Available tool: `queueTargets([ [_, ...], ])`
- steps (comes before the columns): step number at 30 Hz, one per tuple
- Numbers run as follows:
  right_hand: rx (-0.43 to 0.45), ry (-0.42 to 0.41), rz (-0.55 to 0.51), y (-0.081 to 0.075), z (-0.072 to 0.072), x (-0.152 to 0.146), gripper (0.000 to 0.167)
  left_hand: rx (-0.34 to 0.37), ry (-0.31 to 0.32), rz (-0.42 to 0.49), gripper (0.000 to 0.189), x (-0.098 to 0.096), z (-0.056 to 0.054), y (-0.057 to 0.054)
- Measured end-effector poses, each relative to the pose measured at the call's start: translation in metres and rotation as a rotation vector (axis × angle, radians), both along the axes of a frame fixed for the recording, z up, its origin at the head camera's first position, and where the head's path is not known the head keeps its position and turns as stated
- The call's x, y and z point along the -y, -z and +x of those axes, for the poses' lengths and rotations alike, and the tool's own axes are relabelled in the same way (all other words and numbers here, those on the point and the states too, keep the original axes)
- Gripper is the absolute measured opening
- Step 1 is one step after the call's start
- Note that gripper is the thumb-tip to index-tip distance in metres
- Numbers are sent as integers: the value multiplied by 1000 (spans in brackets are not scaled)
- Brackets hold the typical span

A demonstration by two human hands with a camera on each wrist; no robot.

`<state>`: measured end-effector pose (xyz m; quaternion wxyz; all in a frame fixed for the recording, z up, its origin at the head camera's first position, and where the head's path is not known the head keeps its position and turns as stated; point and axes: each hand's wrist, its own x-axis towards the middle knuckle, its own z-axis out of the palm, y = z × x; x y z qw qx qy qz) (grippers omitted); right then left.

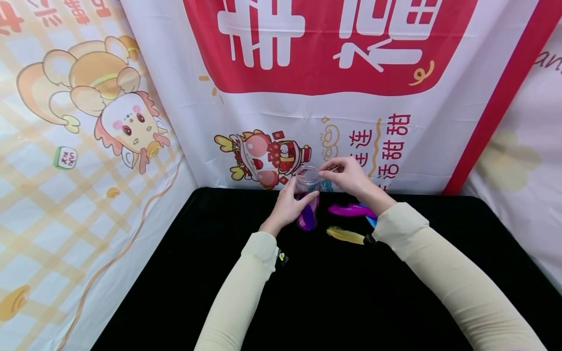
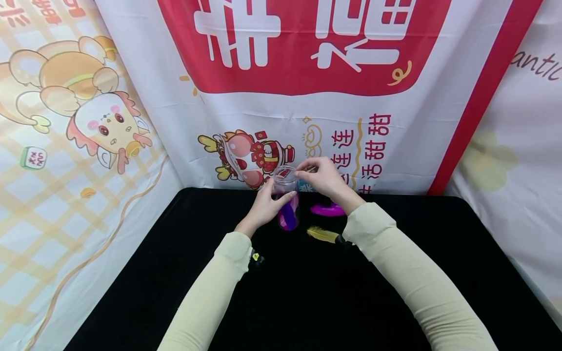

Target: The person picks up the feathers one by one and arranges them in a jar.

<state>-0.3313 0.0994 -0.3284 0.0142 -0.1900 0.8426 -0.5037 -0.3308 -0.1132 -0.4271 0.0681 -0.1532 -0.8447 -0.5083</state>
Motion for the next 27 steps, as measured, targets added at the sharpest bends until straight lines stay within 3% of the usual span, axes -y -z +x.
queueTargets([
  [9,4,-13,22,-2,4,-7,25,-7,-12,-6,69,0,-1,1],
  [14,-19,-23,55,2,4,-12,22,-10,-17,-10,68,0,0,1],
  [27,26,-62,95,16,5,-31,29,-24,-19,-18,70,-1,0,1],
])
